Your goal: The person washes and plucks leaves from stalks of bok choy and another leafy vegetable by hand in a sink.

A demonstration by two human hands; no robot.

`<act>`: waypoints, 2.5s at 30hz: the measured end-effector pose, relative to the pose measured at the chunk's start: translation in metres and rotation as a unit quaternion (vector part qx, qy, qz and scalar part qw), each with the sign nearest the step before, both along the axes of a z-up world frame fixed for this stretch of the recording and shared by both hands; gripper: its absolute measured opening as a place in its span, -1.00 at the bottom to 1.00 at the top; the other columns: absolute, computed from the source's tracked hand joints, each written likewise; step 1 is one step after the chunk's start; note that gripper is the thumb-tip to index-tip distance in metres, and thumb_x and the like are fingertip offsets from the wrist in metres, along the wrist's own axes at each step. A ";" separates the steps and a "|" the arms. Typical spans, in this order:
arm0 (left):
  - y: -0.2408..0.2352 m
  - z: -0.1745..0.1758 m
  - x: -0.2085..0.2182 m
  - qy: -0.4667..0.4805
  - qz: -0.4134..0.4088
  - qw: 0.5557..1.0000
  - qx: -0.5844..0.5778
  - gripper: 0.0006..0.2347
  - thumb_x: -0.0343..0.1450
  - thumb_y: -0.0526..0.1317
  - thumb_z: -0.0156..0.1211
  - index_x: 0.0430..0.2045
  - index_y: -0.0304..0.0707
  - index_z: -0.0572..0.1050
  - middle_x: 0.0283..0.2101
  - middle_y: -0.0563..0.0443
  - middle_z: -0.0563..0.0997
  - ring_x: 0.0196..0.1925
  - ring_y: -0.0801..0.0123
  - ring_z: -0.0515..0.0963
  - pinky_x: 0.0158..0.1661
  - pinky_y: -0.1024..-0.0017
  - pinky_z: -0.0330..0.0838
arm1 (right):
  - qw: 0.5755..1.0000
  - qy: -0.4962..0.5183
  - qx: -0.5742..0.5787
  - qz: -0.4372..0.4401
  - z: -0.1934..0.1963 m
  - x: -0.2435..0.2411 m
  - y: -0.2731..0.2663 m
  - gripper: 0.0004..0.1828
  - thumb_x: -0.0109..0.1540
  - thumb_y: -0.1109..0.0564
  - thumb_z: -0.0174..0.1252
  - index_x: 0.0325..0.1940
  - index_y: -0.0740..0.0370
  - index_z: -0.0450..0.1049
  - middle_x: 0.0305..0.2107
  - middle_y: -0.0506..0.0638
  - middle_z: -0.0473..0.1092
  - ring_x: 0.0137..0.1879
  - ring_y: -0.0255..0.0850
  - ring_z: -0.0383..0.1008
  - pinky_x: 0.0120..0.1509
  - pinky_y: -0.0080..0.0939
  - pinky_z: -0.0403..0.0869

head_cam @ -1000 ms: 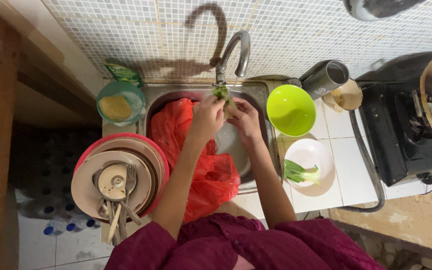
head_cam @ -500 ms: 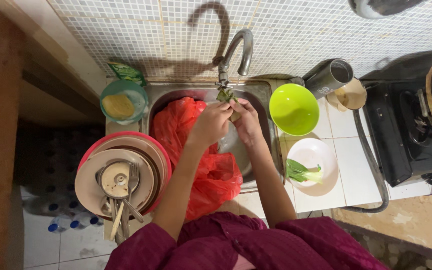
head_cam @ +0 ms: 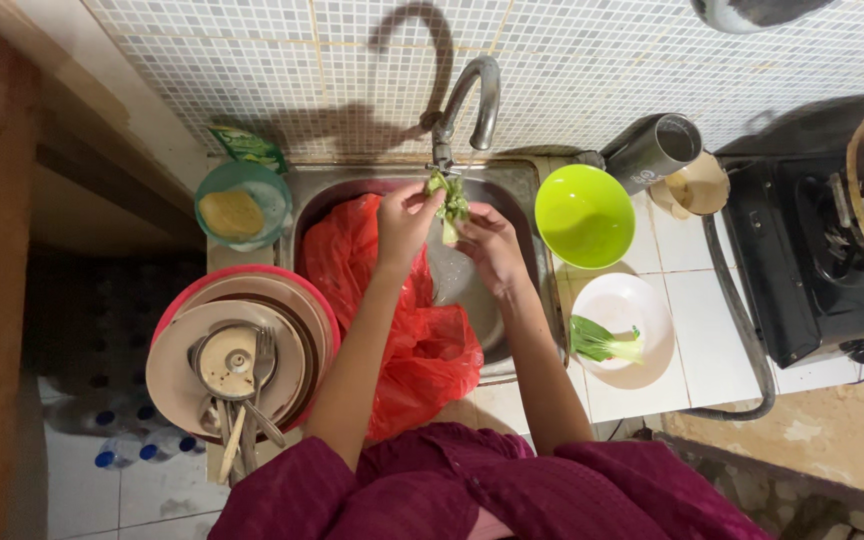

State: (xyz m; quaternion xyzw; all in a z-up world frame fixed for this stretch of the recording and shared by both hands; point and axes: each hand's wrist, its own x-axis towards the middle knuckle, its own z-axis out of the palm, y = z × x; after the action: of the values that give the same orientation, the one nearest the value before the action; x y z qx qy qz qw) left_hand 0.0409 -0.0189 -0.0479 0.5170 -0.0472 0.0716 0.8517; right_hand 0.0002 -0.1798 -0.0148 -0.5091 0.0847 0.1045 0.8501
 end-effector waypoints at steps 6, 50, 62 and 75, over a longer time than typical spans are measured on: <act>-0.005 0.005 -0.020 0.031 0.031 0.995 0.087 -0.77 0.43 -0.31 0.36 -0.13 -0.56 0.58 -0.15 -0.21 0.72 -0.11 0.39 0.70 -0.05 0.43 0.58 | 0.995 -0.050 -0.073 -0.046 -0.015 -0.009 -0.002 -0.73 0.20 0.40 0.17 -0.02 0.32 0.50 -0.16 0.08 0.54 -0.12 -0.20 0.59 0.01 -0.18 0.60; -0.010 0.011 -0.008 0.020 -0.044 0.998 -0.037 -0.76 0.51 -0.27 0.28 -0.06 -0.53 0.54 -0.17 0.05 0.62 -0.13 0.53 0.53 -0.12 0.53 0.41 | 0.942 -0.180 -0.282 -0.024 0.031 -0.004 0.006 -0.78 0.25 0.23 0.39 -0.14 0.38 0.49 -0.37 -0.03 0.52 -0.30 -0.35 0.50 -0.22 -0.38 0.46; -0.008 0.008 -0.018 0.067 -0.054 0.995 -0.045 -0.67 0.51 -0.20 0.26 0.08 -0.48 0.47 -0.16 -0.04 0.64 -0.19 0.48 0.55 -0.18 0.52 0.40 | 0.955 -0.132 -0.263 0.023 0.027 -0.001 -0.003 -0.75 0.26 0.22 0.32 -0.04 0.35 0.46 -0.31 0.04 0.55 -0.29 -0.30 0.56 -0.25 -0.36 0.46; -0.005 -0.005 -0.014 0.081 -0.048 0.996 0.007 -0.67 0.51 -0.16 0.25 0.02 -0.51 0.51 -0.15 0.00 0.65 -0.15 0.49 0.56 -0.13 0.50 0.44 | 0.976 -0.123 -0.176 0.023 0.011 -0.006 -0.009 -0.80 0.32 0.21 0.25 -0.01 0.36 0.53 -0.33 0.03 0.54 -0.31 -0.30 0.55 -0.21 -0.32 0.51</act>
State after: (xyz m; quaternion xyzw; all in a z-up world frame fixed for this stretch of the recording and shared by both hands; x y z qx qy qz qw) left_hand 0.0266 -0.0236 -0.0534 0.5243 -0.0034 -0.0119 0.8514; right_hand -0.0058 -0.1886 -0.0037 -0.6616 -0.0152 0.0441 0.7484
